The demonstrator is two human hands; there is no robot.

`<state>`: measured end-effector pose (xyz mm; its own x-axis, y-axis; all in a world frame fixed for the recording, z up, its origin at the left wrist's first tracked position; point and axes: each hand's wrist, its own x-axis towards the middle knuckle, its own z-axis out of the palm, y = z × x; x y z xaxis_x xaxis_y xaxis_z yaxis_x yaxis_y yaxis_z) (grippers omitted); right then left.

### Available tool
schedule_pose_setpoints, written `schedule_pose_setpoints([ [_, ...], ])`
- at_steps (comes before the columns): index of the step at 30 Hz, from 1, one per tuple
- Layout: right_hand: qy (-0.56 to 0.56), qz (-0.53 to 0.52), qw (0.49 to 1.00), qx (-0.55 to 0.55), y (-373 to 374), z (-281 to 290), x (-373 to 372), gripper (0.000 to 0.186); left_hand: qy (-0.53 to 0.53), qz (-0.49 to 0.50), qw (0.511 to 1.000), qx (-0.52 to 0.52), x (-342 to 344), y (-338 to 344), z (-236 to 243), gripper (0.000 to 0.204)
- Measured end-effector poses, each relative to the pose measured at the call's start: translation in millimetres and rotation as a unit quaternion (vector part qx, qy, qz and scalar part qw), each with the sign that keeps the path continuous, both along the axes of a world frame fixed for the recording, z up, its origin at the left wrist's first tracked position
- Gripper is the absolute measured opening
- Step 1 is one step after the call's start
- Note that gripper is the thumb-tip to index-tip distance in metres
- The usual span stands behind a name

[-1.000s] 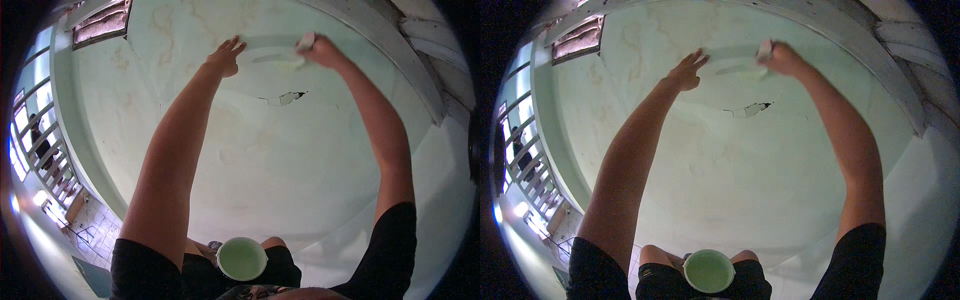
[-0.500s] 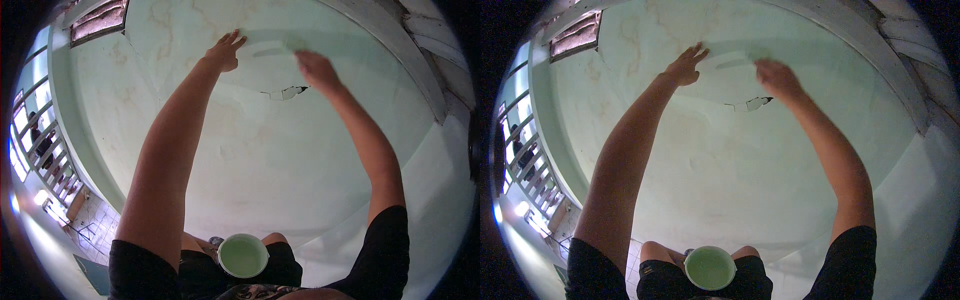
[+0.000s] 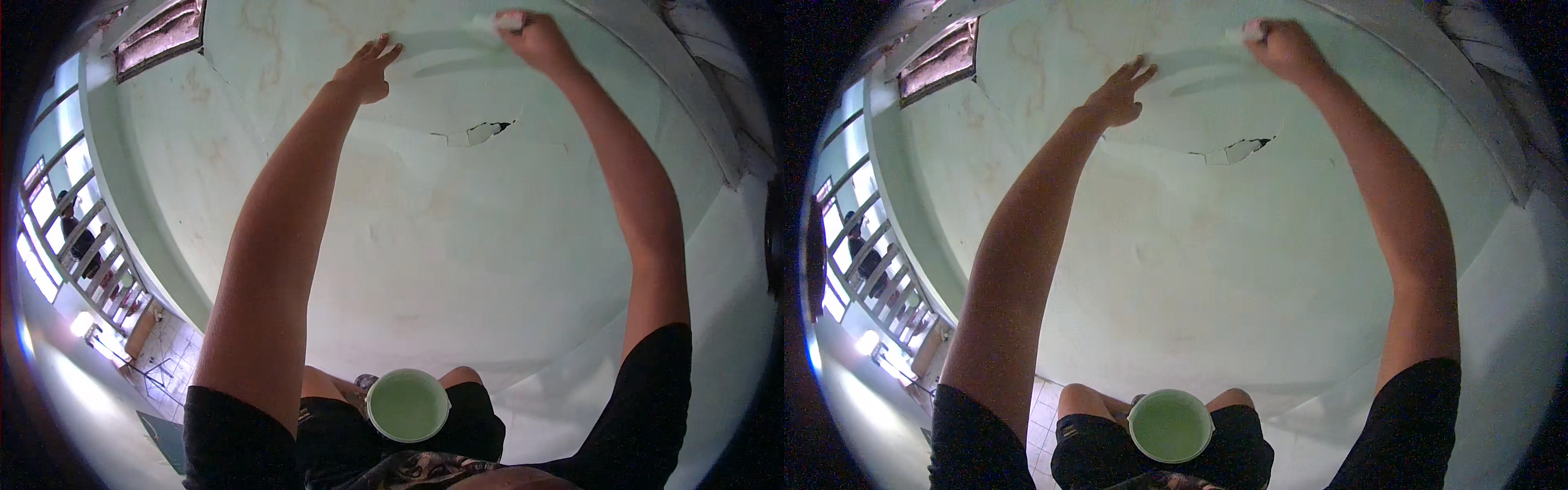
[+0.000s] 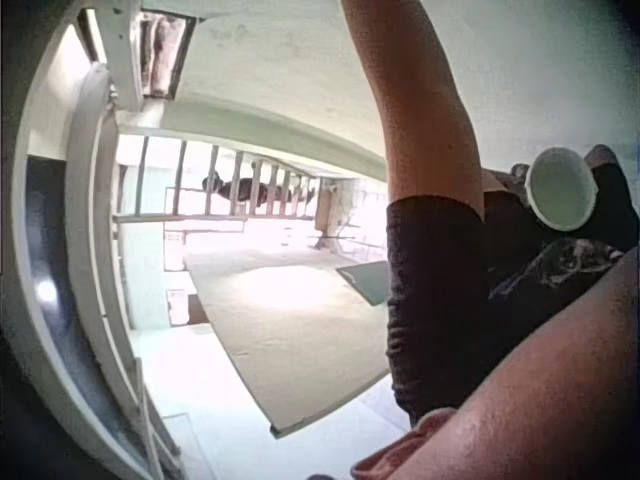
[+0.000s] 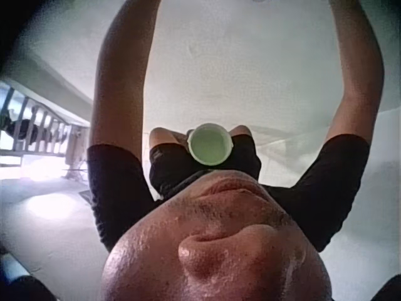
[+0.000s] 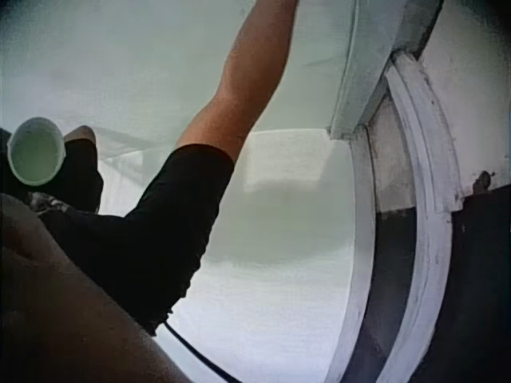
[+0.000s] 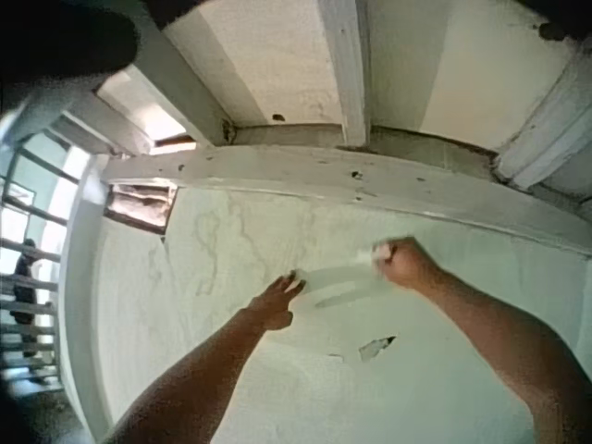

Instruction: The person dips a paintbrush into a bucket of paint and applies the paint to the ceiling with the brush.

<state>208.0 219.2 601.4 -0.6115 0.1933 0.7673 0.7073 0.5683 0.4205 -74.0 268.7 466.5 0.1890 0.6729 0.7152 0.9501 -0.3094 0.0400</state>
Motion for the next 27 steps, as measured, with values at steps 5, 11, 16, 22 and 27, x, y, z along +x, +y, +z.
schedule_pose_setpoints([
  [5,-0.069,0.024,0.99,0.117,-1,-33,-6,0.02,0.019,0.018,1.0,0.009,-4,-2,1,0.081],
  [11,-0.176,0.08,0.976,-0.099,-23,-184,2,0.03,0.007,0.009,1.0,0.02,-5,1,-2,0.082],
  [16,-0.134,0.067,0.958,-0.246,-53,-201,-2,0.009,-0.001,0.018,1.0,-0.004,3,-6,-4,0.082],
  [22,-0.076,-0.01,0.988,-0.134,-12,-110,-2,0.017,0.007,0.002,1.0,0.014,-2,-1,0,0.083],
  [27,-0.021,-0.028,0.996,0.077,-18,-45,0,0.024,0.032,0.015,0.999,-0.01,4,-9,4,0.079],
])
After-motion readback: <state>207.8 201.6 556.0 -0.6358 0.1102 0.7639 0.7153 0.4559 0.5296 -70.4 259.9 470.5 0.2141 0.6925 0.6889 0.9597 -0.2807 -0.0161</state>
